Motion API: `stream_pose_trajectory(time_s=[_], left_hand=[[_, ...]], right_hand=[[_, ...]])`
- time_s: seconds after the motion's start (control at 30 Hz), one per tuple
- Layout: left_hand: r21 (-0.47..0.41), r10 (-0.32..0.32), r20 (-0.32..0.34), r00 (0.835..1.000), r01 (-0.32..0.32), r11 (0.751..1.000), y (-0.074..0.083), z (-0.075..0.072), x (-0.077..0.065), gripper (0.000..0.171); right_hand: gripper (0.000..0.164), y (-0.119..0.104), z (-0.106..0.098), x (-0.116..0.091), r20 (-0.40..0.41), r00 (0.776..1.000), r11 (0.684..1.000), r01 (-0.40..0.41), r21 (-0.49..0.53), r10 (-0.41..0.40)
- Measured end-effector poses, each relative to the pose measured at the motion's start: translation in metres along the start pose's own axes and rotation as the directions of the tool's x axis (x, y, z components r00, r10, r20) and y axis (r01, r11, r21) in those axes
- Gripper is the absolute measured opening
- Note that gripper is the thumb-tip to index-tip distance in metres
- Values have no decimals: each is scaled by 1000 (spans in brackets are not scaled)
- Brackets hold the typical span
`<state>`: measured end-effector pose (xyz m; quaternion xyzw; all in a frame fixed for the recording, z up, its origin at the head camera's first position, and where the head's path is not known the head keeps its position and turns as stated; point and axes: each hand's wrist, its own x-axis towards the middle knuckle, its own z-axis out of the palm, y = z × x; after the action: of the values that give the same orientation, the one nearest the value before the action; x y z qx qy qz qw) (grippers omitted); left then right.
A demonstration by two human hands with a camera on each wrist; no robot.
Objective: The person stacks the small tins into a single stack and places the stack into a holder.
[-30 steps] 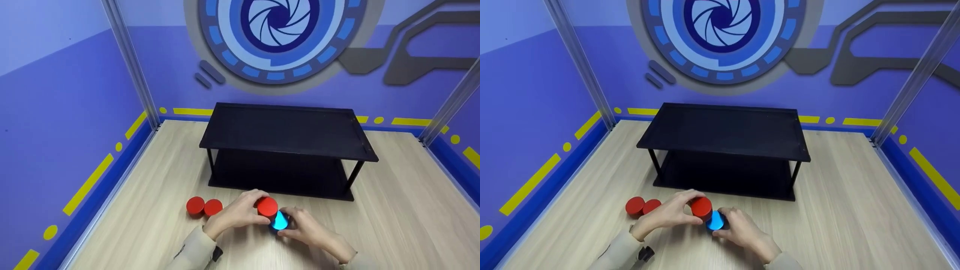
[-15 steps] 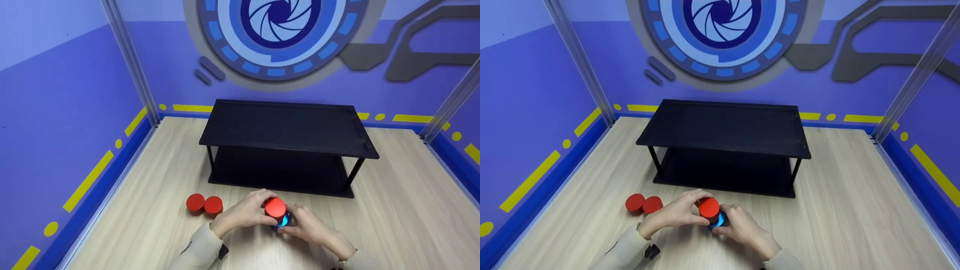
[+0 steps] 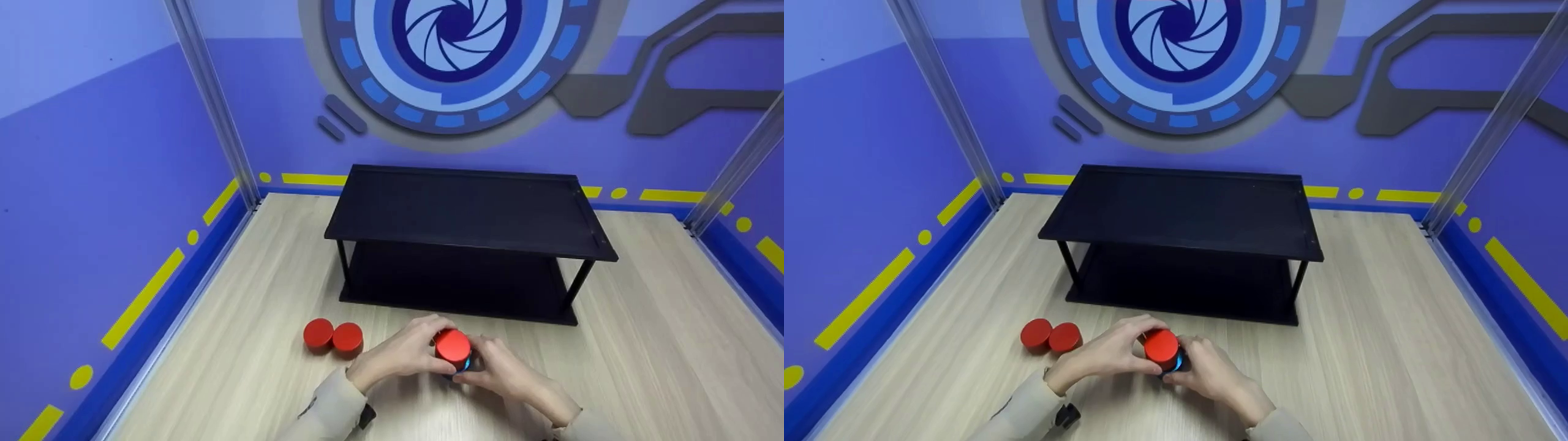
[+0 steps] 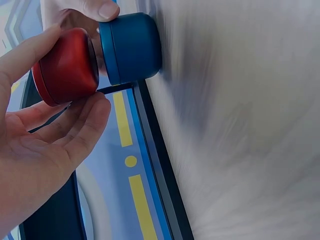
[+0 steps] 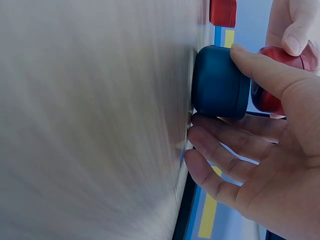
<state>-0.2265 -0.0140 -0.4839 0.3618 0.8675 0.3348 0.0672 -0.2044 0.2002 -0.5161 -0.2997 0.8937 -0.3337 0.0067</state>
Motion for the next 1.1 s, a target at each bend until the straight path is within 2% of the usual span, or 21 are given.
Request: stream_pose_trajectory(time_s=[0.13,0.53,0.87,0.97,1.1], left_hand=[[10,13,5,1000,-13,1000,0,3,1,55],[1,-21,19,1000,21,1000,-1,7,3,56],[2,0,19,1000,0,1000,-1,8,2,58],[5,-14,28,1000,14,1000,-1,7,1,63],[-13,-64,35,997,64,998,0,3,-4,70]], right_hand=[[43,0,1,0,-16,1000,1000,7,-26,-8],[43,1,2,0,-18,1000,1000,-6,-17,6],[49,0,-1,-2,-26,999,1000,-20,4,20],[48,-1,-1,-2,-26,1000,1000,-17,6,17],[46,-1,-1,-1,-24,1000,1000,-9,8,9]])
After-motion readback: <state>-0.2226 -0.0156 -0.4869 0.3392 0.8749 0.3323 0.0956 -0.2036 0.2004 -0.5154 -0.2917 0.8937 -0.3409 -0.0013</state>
